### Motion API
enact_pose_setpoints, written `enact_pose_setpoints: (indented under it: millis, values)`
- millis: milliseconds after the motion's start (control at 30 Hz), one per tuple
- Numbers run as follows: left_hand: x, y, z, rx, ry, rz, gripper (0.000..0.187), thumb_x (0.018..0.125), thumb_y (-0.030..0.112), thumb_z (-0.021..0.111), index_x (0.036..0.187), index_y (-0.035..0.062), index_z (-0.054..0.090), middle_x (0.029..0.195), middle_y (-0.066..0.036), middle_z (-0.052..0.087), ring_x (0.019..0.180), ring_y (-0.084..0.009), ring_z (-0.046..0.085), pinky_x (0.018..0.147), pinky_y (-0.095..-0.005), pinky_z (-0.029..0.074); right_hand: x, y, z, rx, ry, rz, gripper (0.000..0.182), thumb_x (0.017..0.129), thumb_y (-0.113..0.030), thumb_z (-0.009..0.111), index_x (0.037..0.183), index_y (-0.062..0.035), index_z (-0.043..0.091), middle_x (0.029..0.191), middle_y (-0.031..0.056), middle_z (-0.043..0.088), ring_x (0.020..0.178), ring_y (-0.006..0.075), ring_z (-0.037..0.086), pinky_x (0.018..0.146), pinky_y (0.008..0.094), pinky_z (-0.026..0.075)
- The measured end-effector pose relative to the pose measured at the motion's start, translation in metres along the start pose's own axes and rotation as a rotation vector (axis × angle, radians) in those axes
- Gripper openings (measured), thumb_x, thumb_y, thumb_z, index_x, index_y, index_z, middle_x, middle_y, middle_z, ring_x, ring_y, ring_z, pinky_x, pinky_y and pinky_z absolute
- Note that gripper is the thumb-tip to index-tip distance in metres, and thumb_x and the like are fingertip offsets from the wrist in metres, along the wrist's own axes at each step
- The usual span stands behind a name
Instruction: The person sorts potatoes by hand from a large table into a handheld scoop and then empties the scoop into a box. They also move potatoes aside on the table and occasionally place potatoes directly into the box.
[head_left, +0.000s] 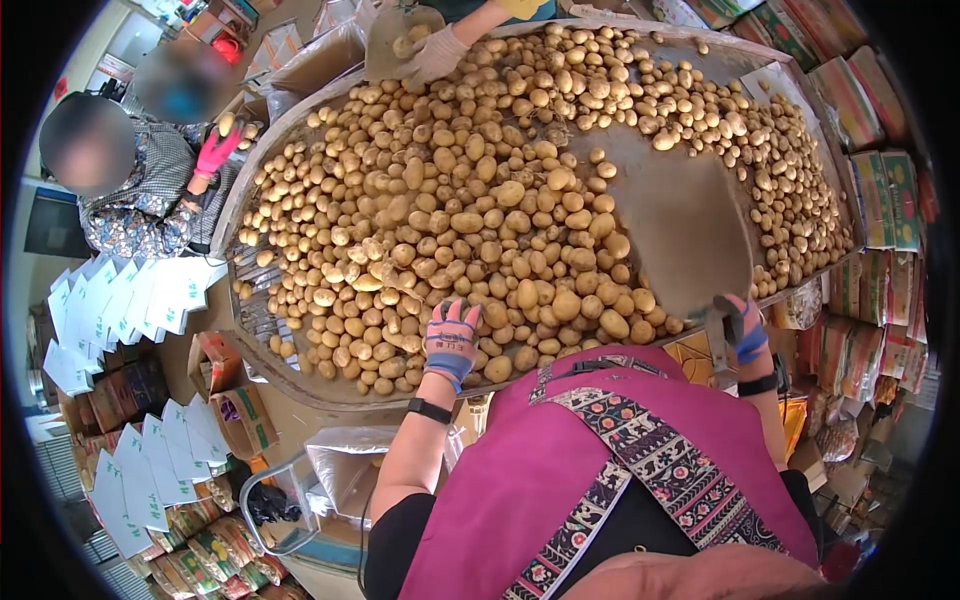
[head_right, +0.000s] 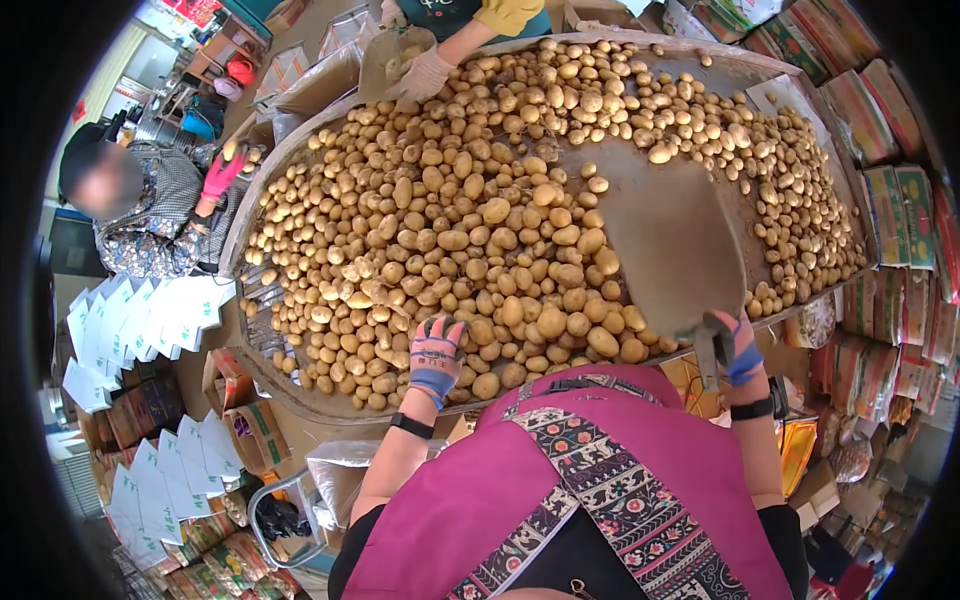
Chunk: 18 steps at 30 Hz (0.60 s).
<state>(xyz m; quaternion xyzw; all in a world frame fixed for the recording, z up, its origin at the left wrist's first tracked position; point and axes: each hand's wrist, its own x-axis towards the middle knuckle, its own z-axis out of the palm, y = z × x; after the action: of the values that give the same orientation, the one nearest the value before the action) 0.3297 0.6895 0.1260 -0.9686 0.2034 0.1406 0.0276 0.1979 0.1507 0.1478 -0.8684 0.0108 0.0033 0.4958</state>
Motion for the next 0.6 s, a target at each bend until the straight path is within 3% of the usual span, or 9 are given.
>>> enact_pose_setpoints:
  millis: [100, 200, 267, 300, 367, 400, 433, 500, 600]
  values:
    - [0.002, -0.004, -0.014, -0.127, 0.013, 0.045, 0.060, 0.072, 0.026, 0.075, 0.126, 0.0157, 0.052, 0.130, -0.013, 0.050, 0.121, -0.0339, 0.046, 0.098, -0.0420, 0.042, -0.039, -0.017, 0.014, 0.374, -0.049, 0.329, 0.021, 0.088, -0.006, 0.059, 0.108, -0.0030, 0.064, 0.111, 0.0082, 0.063, 0.096, 0.0204, 0.063, 0.084, 0.0290, 0.051]
    - [0.010, 0.001, -0.024, -0.580, 0.193, -0.153, 0.049, 0.079, 0.022, 0.068, 0.124, 0.0078, 0.052, 0.126, -0.013, 0.054, 0.111, -0.0293, 0.054, 0.091, -0.0382, 0.046, -0.047, -0.015, 0.032, 0.706, -0.123, 0.641, 0.025, 0.087, -0.007, 0.059, 0.112, -0.0011, 0.059, 0.100, 0.0074, 0.067, 0.094, 0.0174, 0.064, 0.085, 0.0308, 0.050]
    - [0.023, 0.015, -0.032, -1.611, 0.177, -0.165, 0.043, 0.087, 0.024, 0.064, 0.122, 0.0032, 0.052, 0.115, -0.013, 0.060, 0.100, -0.0228, 0.059, 0.086, -0.0346, 0.049, -0.038, -0.046, 0.058, 0.608, -0.140, 0.474, 0.025, 0.088, -0.009, 0.058, 0.112, -0.0009, 0.059, 0.101, 0.0076, 0.067, 0.094, 0.0170, 0.064, 0.085, 0.0307, 0.050]
    - [0.027, 0.027, -0.073, -1.703, -0.053, -0.129, 0.037, 0.091, 0.022, 0.059, 0.122, 0.0019, 0.052, 0.108, -0.012, 0.063, 0.096, -0.0189, 0.060, 0.083, -0.0306, 0.050, -0.035, -0.055, 0.064, 0.513, -0.154, 0.313, 0.025, 0.089, -0.011, 0.057, 0.113, -0.0007, 0.059, 0.103, 0.0078, 0.067, 0.094, 0.0165, 0.064, 0.085, 0.0305, 0.050]
    - [0.059, 0.036, -0.094, -1.543, -0.189, 0.183, 0.040, 0.091, 0.023, 0.060, 0.123, 0.0008, 0.052, 0.110, -0.013, 0.063, 0.094, -0.0200, 0.062, 0.081, -0.0290, 0.051, -0.026, -0.039, 0.068, 0.647, -0.179, 0.548, 0.025, 0.088, -0.009, 0.058, 0.112, -0.0024, 0.059, 0.102, 0.0082, 0.067, 0.094, 0.0170, 0.064, 0.084, 0.0307, 0.050]
    - [0.085, 0.042, -0.086, -1.595, -0.021, 0.084, 0.035, 0.093, 0.024, 0.057, 0.117, -0.0014, 0.056, 0.097, -0.012, 0.066, 0.071, -0.0158, 0.064, 0.065, -0.0274, 0.052, -0.022, -0.033, 0.071, 0.773, -0.204, 0.774, 0.025, 0.087, -0.008, 0.060, 0.112, -0.0042, 0.060, 0.102, 0.0086, 0.067, 0.093, 0.0174, 0.064, 0.084, 0.0309, 0.050]
    - [0.129, 0.031, -0.056, -1.351, 0.130, -0.021, 0.034, 0.091, 0.022, 0.059, 0.118, 0.0017, 0.056, 0.098, -0.013, 0.067, 0.075, -0.0196, 0.065, 0.068, -0.0302, 0.053, -0.024, -0.031, 0.072, 0.788, -0.202, 0.769, 0.025, 0.087, -0.008, 0.060, 0.112, -0.0042, 0.060, 0.102, 0.0086, 0.067, 0.093, 0.0174, 0.064, 0.084, 0.0309, 0.050]
    - [0.159, 0.038, -0.109, -0.602, 0.259, 0.007, 0.038, 0.088, 0.026, 0.063, 0.121, 0.0096, 0.055, 0.118, -0.012, 0.062, 0.103, -0.0317, 0.061, 0.086, -0.0385, 0.050, -0.031, -0.033, 0.072, 0.540, -0.120, 0.219, 0.027, 0.085, -0.009, 0.061, 0.112, -0.0042, 0.060, 0.102, 0.0083, 0.067, 0.090, 0.0189, 0.064, 0.082, 0.0309, 0.050]
    - [0.210, 0.054, -0.109, -0.224, -0.042, 0.009, 0.059, 0.086, 0.034, 0.062, 0.138, 0.0163, 0.041, 0.139, -0.012, 0.046, 0.123, -0.0306, 0.048, 0.098, -0.0413, 0.044, -0.021, -0.037, 0.060, 0.855, -0.026, 0.592, 0.028, 0.083, -0.008, 0.061, 0.111, -0.0019, 0.060, 0.101, 0.0081, 0.066, 0.089, 0.0204, 0.064, 0.081, 0.0317, 0.051]
